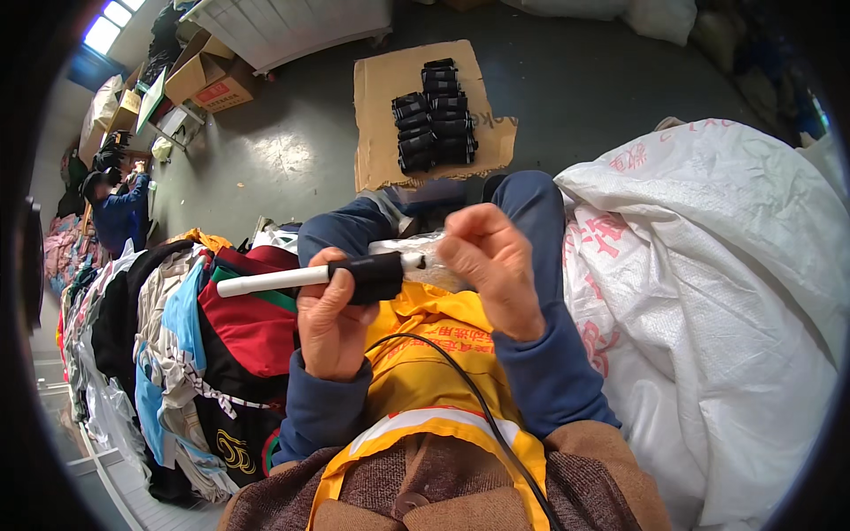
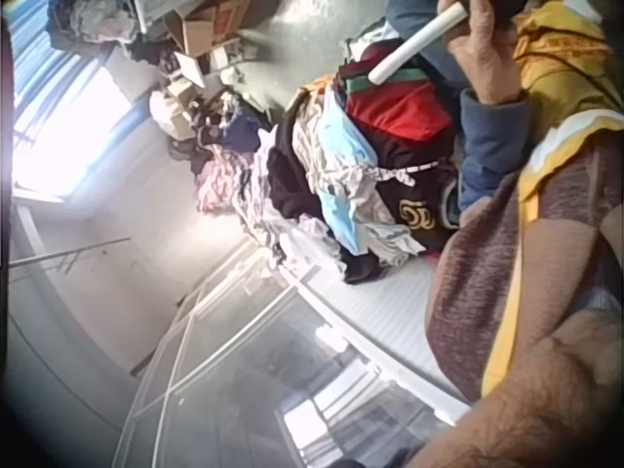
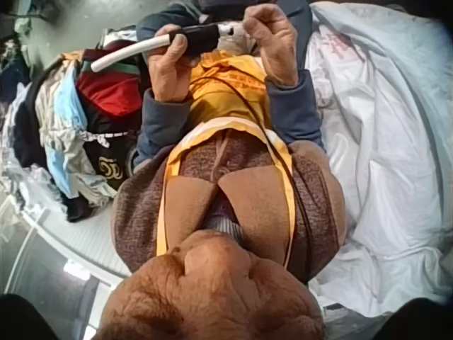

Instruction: Taping small black components onto white tubes as part of an assembly process.

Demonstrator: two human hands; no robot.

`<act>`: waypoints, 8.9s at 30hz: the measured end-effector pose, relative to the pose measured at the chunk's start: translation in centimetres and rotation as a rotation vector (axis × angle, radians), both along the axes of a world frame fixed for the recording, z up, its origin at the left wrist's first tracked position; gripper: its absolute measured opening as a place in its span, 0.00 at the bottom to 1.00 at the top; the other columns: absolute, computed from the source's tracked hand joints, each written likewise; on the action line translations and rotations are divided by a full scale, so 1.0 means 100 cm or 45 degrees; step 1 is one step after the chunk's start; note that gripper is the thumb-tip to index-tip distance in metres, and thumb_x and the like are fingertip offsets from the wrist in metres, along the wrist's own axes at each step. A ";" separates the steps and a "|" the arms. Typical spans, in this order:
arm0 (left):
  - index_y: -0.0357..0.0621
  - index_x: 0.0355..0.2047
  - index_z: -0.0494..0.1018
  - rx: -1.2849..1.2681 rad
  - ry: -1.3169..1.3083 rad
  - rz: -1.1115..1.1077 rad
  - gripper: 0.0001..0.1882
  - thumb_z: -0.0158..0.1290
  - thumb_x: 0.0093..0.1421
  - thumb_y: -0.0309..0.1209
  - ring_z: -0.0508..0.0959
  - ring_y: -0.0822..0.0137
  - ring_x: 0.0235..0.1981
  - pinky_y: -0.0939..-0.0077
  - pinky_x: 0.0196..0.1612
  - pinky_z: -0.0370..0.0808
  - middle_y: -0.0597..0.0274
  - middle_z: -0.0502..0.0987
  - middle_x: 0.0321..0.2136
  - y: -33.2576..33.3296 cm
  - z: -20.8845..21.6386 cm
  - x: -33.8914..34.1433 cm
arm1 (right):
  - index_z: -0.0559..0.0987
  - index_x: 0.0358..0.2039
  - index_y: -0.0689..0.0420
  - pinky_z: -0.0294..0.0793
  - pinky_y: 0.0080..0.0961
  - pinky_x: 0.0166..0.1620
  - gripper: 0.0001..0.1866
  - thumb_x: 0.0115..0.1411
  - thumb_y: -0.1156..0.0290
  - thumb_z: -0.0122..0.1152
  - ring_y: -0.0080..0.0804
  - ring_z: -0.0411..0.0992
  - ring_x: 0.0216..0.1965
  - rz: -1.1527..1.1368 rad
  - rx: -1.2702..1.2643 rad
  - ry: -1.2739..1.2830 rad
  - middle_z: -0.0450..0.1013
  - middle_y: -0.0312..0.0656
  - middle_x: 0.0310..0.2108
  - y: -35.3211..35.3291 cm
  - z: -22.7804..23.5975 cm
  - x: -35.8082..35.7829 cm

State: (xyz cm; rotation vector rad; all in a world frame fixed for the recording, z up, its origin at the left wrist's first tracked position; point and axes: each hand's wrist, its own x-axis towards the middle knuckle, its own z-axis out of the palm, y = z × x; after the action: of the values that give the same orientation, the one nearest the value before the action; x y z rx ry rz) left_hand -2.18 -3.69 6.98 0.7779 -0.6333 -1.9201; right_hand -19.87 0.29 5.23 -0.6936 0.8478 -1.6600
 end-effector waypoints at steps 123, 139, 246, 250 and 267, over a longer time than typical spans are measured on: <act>0.37 0.39 0.69 0.085 -0.075 -0.049 0.16 0.57 0.49 0.18 0.70 0.79 0.23 0.88 0.21 0.66 0.66 0.73 0.26 0.016 -0.020 -0.009 | 0.72 0.35 0.60 0.73 0.15 0.39 0.13 0.50 0.77 0.66 0.21 0.72 0.33 -0.158 0.183 0.142 0.74 0.40 0.33 0.015 -0.007 0.030; 0.38 0.39 0.70 0.160 -0.077 -0.334 0.10 0.51 0.55 0.19 0.72 0.74 0.28 0.83 0.25 0.69 0.63 0.72 0.30 0.005 -0.026 0.002 | 0.72 0.36 0.59 0.74 0.19 0.44 0.13 0.50 0.81 0.64 0.26 0.72 0.39 -0.214 0.026 0.210 0.74 0.44 0.39 0.014 -0.018 0.031; 0.42 0.46 0.63 0.262 0.063 -0.176 0.20 0.54 0.54 0.20 0.74 0.69 0.36 0.78 0.31 0.76 0.58 0.71 0.40 0.021 -0.040 -0.015 | 0.71 0.44 0.59 0.75 0.20 0.42 0.18 0.52 0.73 0.64 0.28 0.72 0.38 -0.047 0.496 -0.378 0.71 0.39 0.37 0.017 -0.028 0.034; 0.41 0.46 0.64 0.311 0.092 -0.113 0.19 0.55 0.54 0.23 0.74 0.69 0.37 0.79 0.31 0.77 0.59 0.71 0.39 0.020 -0.040 -0.015 | 0.70 0.45 0.58 0.77 0.24 0.41 0.19 0.53 0.72 0.63 0.30 0.71 0.40 -0.100 0.375 -0.376 0.71 0.40 0.38 0.015 -0.018 0.035; 0.47 0.46 0.63 0.237 0.069 -0.178 0.19 0.54 0.55 0.24 0.74 0.68 0.36 0.79 0.28 0.74 0.60 0.70 0.39 0.024 -0.049 -0.015 | 0.72 0.40 0.57 0.77 0.23 0.29 0.16 0.52 0.70 0.64 0.30 0.72 0.33 0.077 0.530 -0.505 0.71 0.39 0.33 0.021 -0.040 0.030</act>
State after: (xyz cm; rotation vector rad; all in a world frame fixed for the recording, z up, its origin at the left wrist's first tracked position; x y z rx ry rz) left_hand -3.69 -1.27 2.08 0.8121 -0.4917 -2.1437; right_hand -16.85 2.34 1.27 -0.0953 0.8345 -1.4369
